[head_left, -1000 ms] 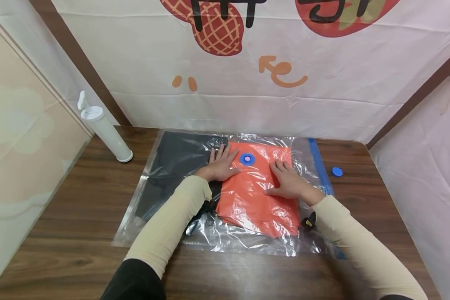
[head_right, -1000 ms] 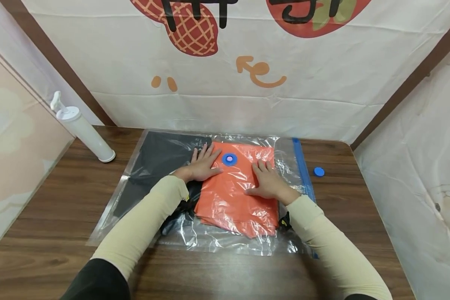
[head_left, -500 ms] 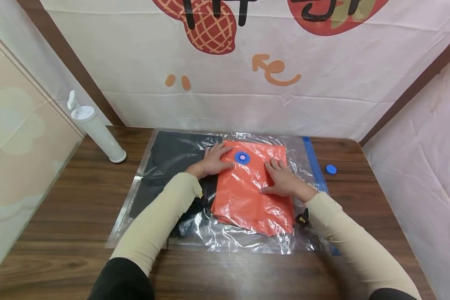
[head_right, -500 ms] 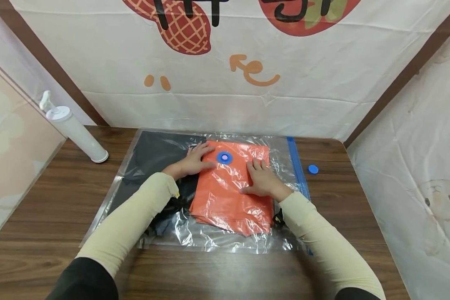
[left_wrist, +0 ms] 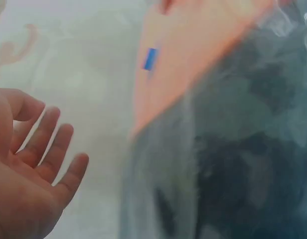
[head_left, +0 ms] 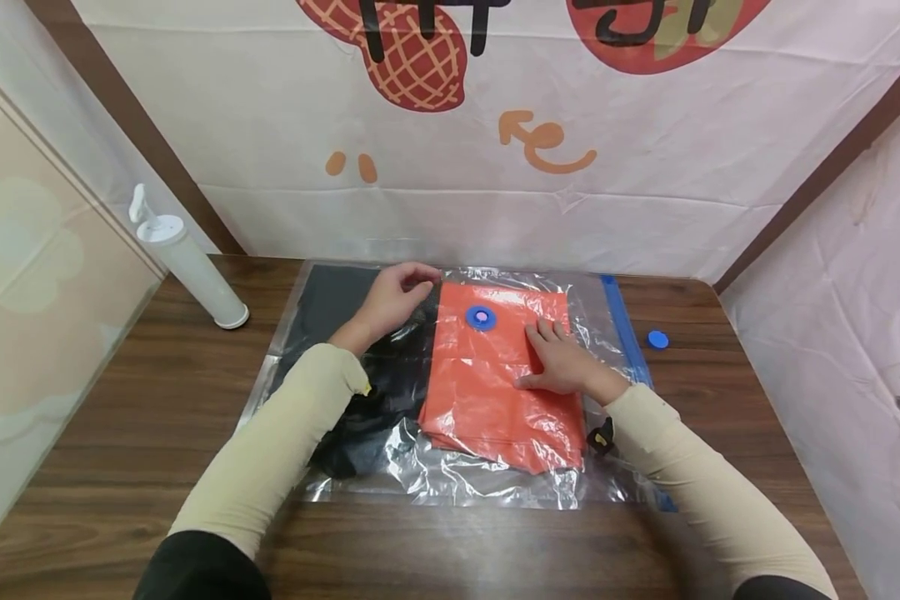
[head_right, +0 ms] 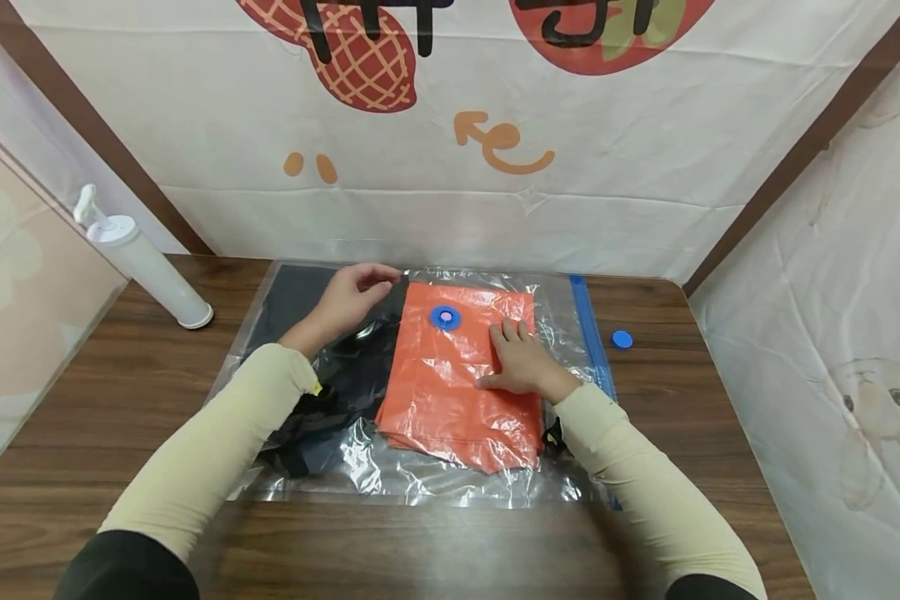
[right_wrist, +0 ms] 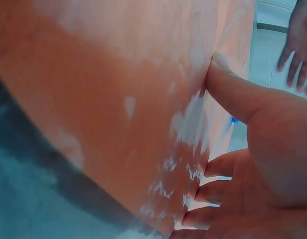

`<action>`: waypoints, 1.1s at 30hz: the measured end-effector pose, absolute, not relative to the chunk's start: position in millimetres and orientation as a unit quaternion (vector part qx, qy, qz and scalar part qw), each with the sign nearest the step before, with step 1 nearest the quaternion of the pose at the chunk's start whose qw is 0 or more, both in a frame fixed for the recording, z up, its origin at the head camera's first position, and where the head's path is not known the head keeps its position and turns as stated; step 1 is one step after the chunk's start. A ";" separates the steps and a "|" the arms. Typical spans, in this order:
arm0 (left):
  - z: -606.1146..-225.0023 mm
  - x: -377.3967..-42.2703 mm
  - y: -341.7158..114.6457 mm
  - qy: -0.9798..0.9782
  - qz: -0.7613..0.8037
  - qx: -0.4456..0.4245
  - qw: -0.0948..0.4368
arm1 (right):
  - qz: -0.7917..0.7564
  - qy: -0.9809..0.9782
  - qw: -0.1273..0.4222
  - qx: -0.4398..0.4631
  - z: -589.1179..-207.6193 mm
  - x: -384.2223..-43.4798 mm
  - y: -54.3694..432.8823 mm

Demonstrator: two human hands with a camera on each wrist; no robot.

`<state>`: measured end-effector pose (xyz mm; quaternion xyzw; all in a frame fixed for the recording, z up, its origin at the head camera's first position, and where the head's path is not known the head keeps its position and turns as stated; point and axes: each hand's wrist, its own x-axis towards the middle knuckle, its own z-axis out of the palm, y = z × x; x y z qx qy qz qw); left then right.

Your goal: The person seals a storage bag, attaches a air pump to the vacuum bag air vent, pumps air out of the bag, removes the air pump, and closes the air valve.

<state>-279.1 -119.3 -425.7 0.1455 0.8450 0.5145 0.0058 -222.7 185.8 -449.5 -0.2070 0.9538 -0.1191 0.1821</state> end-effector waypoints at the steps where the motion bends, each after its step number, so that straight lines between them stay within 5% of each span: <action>1: -422.6 -276.8 -123.7 0.843 0.517 0.151 -0.007 | -0.121 0.954 0.183 -0.206 -450.0 -222.9 186.2; 20: -374.8 -206.7 -272.0 0.797 0.571 0.185 -0.068 | -0.112 0.954 0.184 -0.210 -449.5 -223.4 186.2; 28: -369.5 -192.4 -315.2 0.569 0.779 0.188 -0.185 | -0.113 0.953 0.187 -0.208 -450.4 -222.6 187.4; 33: -361.9 -194.8 -325.4 0.375 0.861 0.090 -0.331 | -0.112 0.953 0.189 -0.210 -450.0 -223.0 187.4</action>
